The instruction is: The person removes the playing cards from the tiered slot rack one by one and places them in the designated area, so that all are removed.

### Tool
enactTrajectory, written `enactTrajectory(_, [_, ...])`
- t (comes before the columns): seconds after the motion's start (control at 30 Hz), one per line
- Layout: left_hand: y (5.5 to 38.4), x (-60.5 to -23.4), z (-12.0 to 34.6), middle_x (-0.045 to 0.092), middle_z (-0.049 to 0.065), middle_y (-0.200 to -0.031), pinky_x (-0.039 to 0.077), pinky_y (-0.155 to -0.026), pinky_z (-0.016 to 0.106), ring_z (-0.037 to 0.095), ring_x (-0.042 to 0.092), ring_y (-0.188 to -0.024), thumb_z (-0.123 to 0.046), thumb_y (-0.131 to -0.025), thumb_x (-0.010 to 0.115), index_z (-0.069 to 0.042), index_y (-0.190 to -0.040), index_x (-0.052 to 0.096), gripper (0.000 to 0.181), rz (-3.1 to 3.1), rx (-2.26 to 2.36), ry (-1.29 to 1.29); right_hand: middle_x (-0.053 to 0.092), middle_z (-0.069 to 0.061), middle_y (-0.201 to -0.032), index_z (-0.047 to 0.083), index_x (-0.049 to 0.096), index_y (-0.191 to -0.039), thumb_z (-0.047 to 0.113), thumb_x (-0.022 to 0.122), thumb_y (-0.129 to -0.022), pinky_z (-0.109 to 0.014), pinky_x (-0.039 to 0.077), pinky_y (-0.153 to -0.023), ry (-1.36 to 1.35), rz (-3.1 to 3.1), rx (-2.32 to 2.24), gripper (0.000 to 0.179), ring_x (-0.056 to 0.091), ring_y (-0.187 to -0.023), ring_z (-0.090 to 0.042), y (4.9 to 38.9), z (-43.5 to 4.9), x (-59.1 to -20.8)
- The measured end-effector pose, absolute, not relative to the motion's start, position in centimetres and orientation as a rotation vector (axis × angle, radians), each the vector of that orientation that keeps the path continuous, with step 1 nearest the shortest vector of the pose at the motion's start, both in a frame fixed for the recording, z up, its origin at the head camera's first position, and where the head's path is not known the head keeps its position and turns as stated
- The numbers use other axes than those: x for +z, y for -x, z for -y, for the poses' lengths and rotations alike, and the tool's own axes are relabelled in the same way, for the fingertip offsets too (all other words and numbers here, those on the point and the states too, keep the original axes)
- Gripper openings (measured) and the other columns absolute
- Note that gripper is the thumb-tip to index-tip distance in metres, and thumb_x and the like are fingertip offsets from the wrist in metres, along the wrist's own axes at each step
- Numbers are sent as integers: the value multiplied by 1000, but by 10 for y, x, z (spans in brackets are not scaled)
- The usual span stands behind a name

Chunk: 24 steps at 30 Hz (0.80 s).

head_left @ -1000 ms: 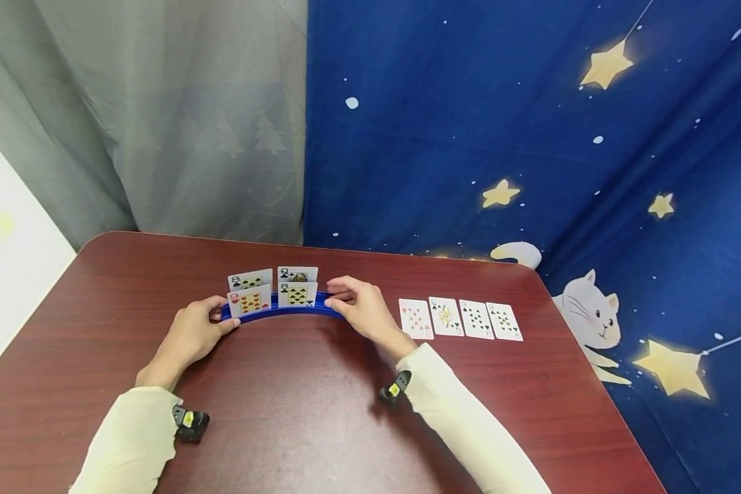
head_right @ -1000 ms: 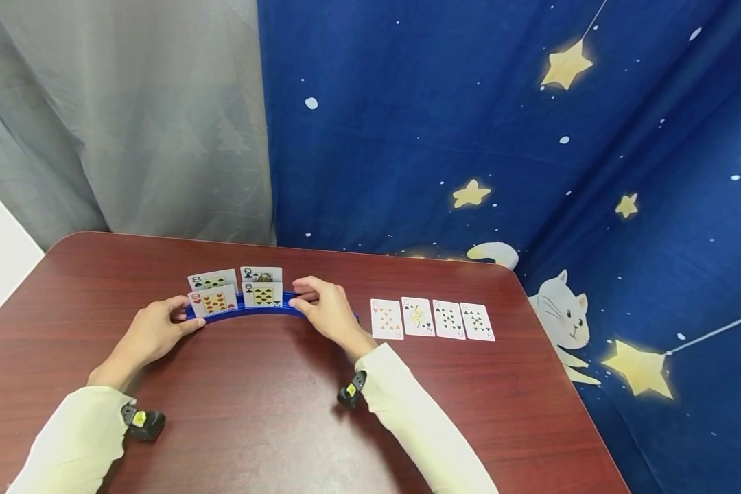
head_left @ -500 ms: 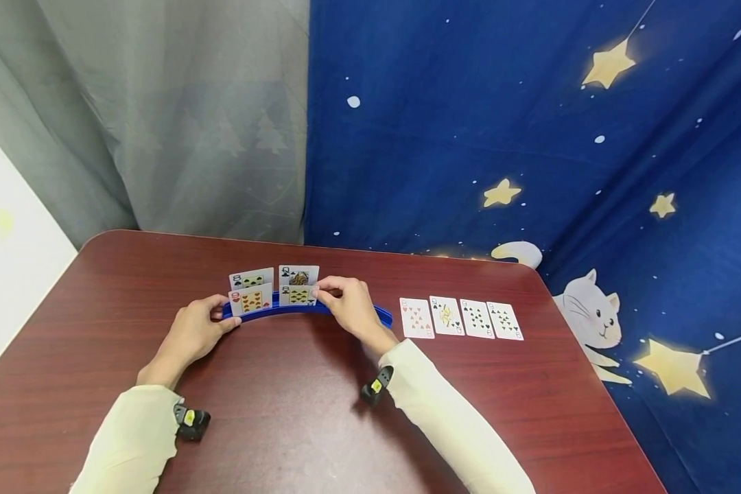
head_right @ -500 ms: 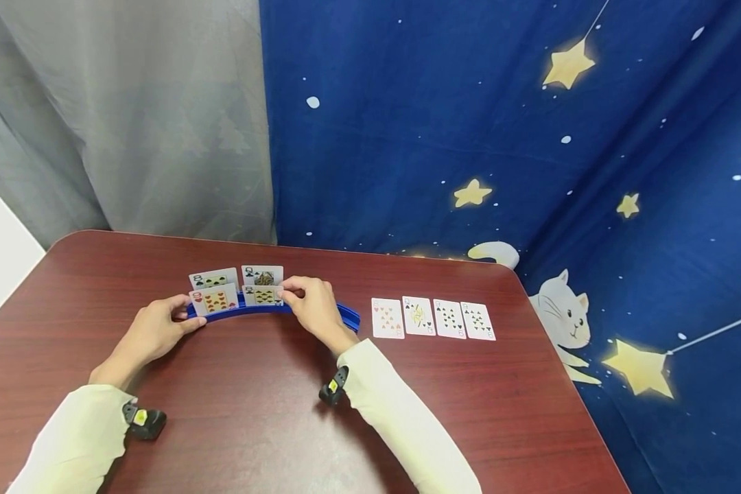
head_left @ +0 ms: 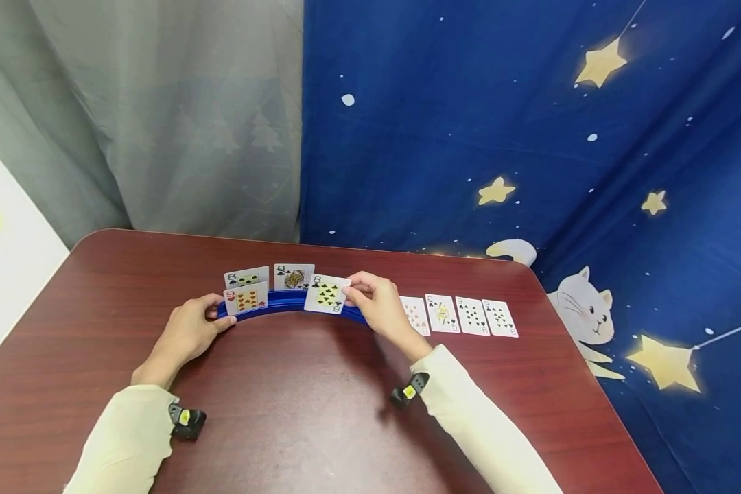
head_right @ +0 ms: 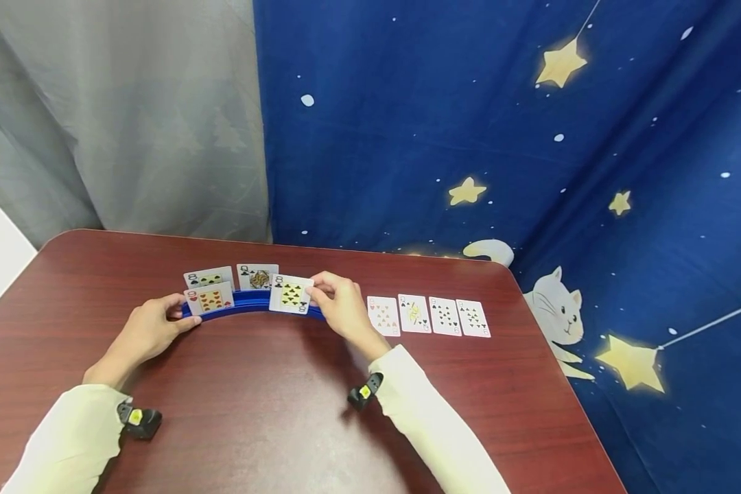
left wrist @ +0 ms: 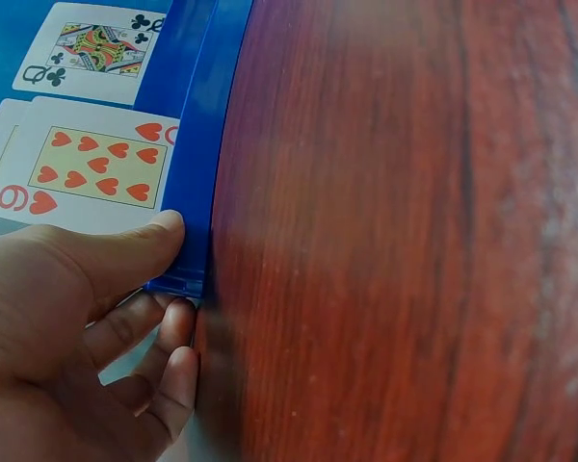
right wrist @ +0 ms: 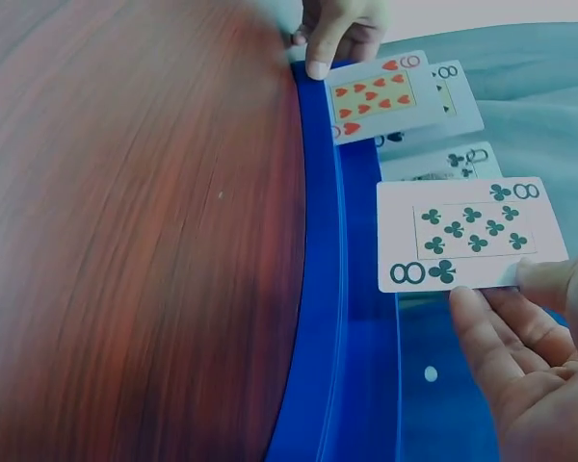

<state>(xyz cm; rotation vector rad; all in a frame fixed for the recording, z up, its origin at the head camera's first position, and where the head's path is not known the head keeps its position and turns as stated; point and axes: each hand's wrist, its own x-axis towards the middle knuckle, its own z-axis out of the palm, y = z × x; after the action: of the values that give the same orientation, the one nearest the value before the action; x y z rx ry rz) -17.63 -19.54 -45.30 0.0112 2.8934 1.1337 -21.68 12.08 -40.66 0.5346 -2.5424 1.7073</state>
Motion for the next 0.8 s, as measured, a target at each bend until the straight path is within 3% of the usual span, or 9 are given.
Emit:
enactTrajectory(0.23, [177,-455,195,66,26,-104,47,-85,54,37,60,-95,-18,-93,69,8,-119,58,39,-2906,1132,-19,71,-27,-85,-8,66,-104,0,66,-92,-42,59,-67,-494,2626,1557,14,69,-72,-42,206,-149,-403])
enactTrajectory(0.5, [177,-455,195,67,26,-103,47,-84,54,37,60,-94,-18,-93,70,8,-118,59,38,-2909,1135,-24,69,-17,-79,-6,64,-111,-2,66,-91,-48,56,-59,-397,2748,1551,21,62,-60,-34,197,-198,-416])
enactTrajectory(0.7, [177,-454,196,66,26,-103,47,-84,54,37,60,-94,-18,-93,70,8,-118,58,38,-2899,1141,-23,68,-11,-72,-9,62,-108,-2,66,-90,-34,56,-54,-288,2890,1472,20,60,-58,-15,189,-235,-424])
enactTrajectory(0.8, [177,-454,195,66,26,-104,47,-85,54,37,60,-95,-17,-93,69,8,-119,58,38,-2895,1140,-19,67,-9,-70,-8,62,-103,0,67,-90,-30,55,-54,-222,2958,1439,15,59,-59,-12,186,-250,-428])
